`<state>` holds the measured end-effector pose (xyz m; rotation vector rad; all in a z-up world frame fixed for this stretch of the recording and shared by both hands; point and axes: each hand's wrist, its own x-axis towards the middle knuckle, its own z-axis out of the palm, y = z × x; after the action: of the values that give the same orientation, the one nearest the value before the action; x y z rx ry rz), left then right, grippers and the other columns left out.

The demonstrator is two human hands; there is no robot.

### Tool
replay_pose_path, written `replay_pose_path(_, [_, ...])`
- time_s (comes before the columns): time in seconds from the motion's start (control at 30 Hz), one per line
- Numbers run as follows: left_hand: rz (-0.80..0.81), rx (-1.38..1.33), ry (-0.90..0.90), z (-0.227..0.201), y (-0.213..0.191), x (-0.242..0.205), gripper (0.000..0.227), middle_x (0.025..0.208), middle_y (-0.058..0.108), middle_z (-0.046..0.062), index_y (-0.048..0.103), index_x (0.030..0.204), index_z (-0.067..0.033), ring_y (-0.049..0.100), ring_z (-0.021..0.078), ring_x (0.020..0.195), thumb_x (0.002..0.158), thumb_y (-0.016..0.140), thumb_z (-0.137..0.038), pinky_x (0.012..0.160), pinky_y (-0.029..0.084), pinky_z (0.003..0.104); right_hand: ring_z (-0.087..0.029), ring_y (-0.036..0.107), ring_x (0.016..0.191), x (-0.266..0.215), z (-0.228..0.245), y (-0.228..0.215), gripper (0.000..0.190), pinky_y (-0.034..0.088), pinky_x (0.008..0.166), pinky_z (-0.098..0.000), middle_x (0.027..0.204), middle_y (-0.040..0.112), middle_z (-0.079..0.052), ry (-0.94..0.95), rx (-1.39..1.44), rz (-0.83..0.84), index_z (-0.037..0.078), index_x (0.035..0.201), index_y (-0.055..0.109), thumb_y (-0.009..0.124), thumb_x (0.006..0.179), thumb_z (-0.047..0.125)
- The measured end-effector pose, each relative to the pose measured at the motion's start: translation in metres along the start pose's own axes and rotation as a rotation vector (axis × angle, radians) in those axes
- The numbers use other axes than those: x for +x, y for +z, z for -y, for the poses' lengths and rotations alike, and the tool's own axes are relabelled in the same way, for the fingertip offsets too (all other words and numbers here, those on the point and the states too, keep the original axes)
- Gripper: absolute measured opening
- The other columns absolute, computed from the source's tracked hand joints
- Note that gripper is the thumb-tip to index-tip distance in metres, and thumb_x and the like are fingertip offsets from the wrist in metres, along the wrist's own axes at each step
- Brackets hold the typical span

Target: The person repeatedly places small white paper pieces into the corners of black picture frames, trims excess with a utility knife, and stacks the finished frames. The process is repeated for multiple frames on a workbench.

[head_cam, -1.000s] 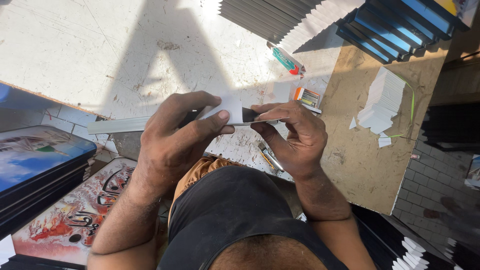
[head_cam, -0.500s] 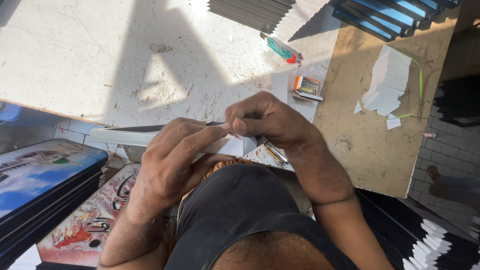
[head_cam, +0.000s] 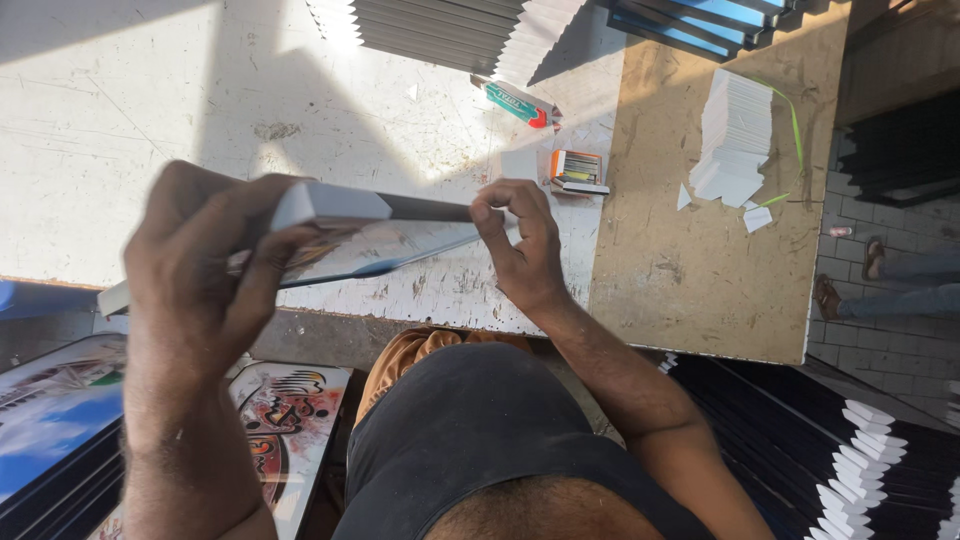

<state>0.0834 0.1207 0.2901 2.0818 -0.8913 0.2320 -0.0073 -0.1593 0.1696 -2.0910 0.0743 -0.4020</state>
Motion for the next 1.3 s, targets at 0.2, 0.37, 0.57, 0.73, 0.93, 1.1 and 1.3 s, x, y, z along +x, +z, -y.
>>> replay_pose_path(0.2, [-0.001,0.325,0.109,0.001,0.025,-0.015,0.018,0.096,0.058,0.01,0.071,0.122,-0.0033,0.053,0.02,0.086,0.104,0.072,-0.006,0.067,0.049,0.03,-0.033,0.059,0.113,-0.067,-0.096,-0.025,0.061,0.047,0.094,-0.0487,0.12,0.064,-0.018,0.324,-0.6,0.404,0.003,0.124,0.062,0.072,0.088,0.051])
replay_pose_path(0.37, [0.193,0.346,0.115,0.01,0.117,-0.043,0.029,0.09,0.051,0.005,0.068,0.127,-0.0056,0.053,0.018,0.081,0.098,0.067,-0.006,0.07,0.048,0.032,-0.038,0.066,0.1,-0.118,-0.155,-0.008,0.064,0.053,0.085,-0.0506,0.103,0.069,-0.02,0.471,-0.779,0.561,0.001,0.111,0.066,0.071,0.085,0.059])
replay_pose_path(0.57, [0.366,-0.004,-0.107,0.069,0.254,-0.102,0.017,0.084,0.059,0.007,0.066,0.097,-0.0036,0.055,0.0215,0.071,0.093,0.071,-0.02,0.072,0.046,0.039,-0.034,0.072,0.08,-0.114,-0.169,0.001,0.058,0.056,0.073,-0.0507,0.083,0.073,-0.016,0.622,-0.716,0.683,0.004,0.098,0.069,0.064,0.089,0.061])
replay_pose_path(0.73, [0.411,0.284,0.045,0.121,0.323,-0.14,0.008,0.086,0.06,0.004,0.065,0.102,-0.007,0.059,0.0173,0.075,0.096,0.066,-0.012,0.075,0.048,0.036,-0.031,0.073,0.072,-0.1,-0.158,0.001,0.063,0.054,0.076,-0.0494,0.072,0.072,-0.014,0.494,-0.843,0.742,0.005,0.089,0.072,0.06,0.092,0.067])
replay_pose_path(0.93, [0.39,0.179,0.032,0.137,0.318,-0.146,0.027,0.119,0.065,0.011,0.068,0.105,-0.0134,0.057,0.0244,0.11,0.094,0.062,-0.037,0.098,0.042,0.046,-0.028,0.072,0.067,-0.094,-0.154,0.007,0.069,0.057,0.066,-0.0461,0.068,0.07,-0.013,0.595,-0.829,0.803,0.002,0.088,0.071,0.06,0.091,0.07])
replay_pose_path(1.1, [0.527,0.083,-0.011,0.14,0.306,-0.133,0.032,0.154,0.053,-0.001,0.068,0.103,-0.0153,0.029,0.0176,0.15,0.095,0.062,-0.046,0.116,0.029,0.051,-0.03,0.07,0.063,-0.086,-0.151,0.01,0.061,0.055,0.063,-0.0486,0.067,0.068,-0.014,0.399,-0.768,0.759,0.002,0.086,0.071,0.059,0.095,0.061])
replay_pose_path(1.3, [0.565,0.104,-0.028,0.14,0.305,-0.132,0.032,0.152,0.054,-0.004,0.069,0.103,-0.0161,0.03,0.0154,0.151,0.094,0.064,-0.046,0.118,0.03,0.05,-0.029,0.068,0.056,-0.082,-0.146,0.027,0.058,0.054,0.058,-0.0472,0.06,0.065,-0.013,0.321,-0.697,0.721,0.001,0.086,0.07,0.06,0.097,0.057])
